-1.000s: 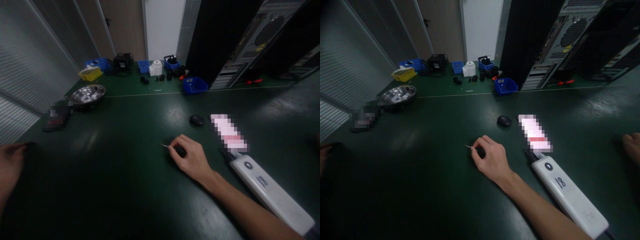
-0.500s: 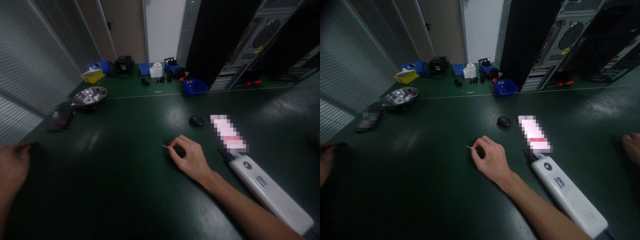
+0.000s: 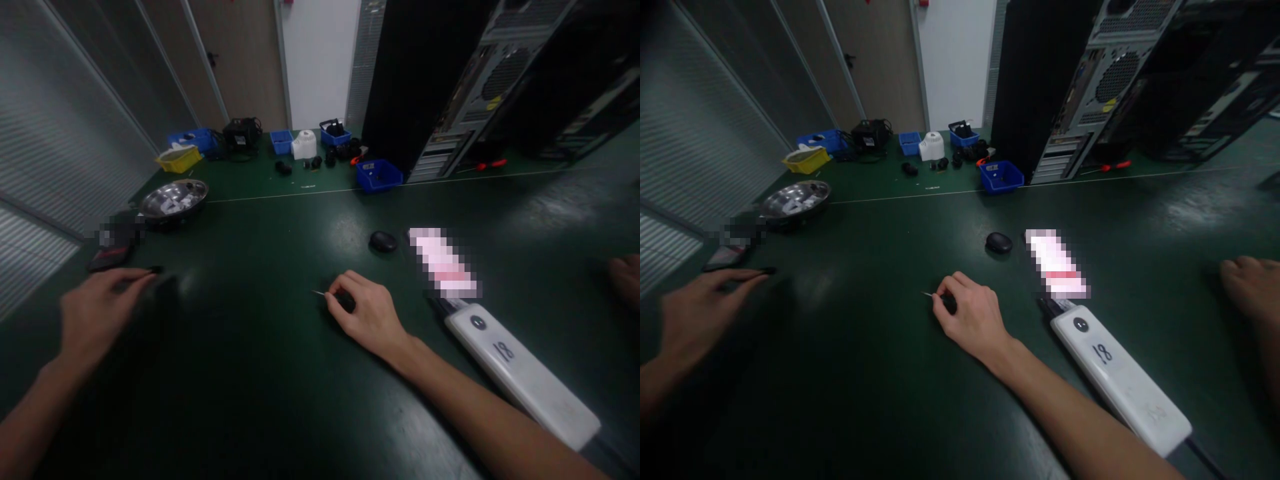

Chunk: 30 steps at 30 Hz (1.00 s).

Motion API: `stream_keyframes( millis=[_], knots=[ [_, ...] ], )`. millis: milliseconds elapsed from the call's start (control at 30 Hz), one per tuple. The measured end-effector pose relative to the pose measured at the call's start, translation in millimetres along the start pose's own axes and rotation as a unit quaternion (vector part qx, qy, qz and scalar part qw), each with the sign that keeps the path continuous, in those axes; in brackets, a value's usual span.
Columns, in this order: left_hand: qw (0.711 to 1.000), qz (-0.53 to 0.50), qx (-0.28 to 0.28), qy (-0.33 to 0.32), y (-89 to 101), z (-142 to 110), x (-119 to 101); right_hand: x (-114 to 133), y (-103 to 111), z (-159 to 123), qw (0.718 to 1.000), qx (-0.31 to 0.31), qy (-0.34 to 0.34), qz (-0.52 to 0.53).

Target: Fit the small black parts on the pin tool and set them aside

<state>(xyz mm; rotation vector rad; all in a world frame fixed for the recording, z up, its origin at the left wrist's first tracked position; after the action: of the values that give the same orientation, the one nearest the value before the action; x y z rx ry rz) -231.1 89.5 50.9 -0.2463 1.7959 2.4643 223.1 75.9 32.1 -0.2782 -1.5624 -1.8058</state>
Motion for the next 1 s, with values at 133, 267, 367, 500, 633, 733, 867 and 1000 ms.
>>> stream_keyframes(
  millis=[133,267,367,500,633,733,867,1000],
  knots=[
    [0.964,-0.211,0.057,-0.148,-22.0,-6,-164,1,1,1,1.000,0.000,0.000,-0.001],
    [0.900,-0.324,0.141,-0.254,-53.5,-21,-269,-1,5,1,1.000,-0.023,-0.011,-0.011],
    [0.890,-0.312,0.162,-0.289,-71.2,-28,-293,-4,6,0,0.998,-0.035,-0.024,-0.037],
    [0.894,-0.300,0.161,-0.292,-77.8,-28,-287,-3,2,1,0.999,-0.015,-0.021,-0.045],
    [0.889,-0.320,0.180,-0.275,-79.5,-29,-282,-1,-2,2,0.999,0.009,-0.016,-0.045],
    [0.887,-0.331,0.185,-0.262,-81.0,-28,-281,0,-2,2,0.999,0.014,-0.011,-0.042],
    [0.870,-0.369,0.187,-0.267,-78.2,-28,-281,4,-2,2,1.000,0.017,0.007,-0.017],
    [0.865,-0.371,0.174,-0.290,-72.8,-31,-283,7,-5,1,0.999,0.026,0.021,-0.020]
  ],
)
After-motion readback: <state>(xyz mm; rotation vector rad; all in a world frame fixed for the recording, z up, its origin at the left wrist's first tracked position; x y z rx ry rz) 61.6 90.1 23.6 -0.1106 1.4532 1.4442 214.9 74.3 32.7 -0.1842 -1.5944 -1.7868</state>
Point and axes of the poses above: each hand's wrist, its own z-axis towards the middle knuckle, its own y-axis out of the back of the hand, x = y × z, the point moved 9 cm from there along z, towards the middle knuckle
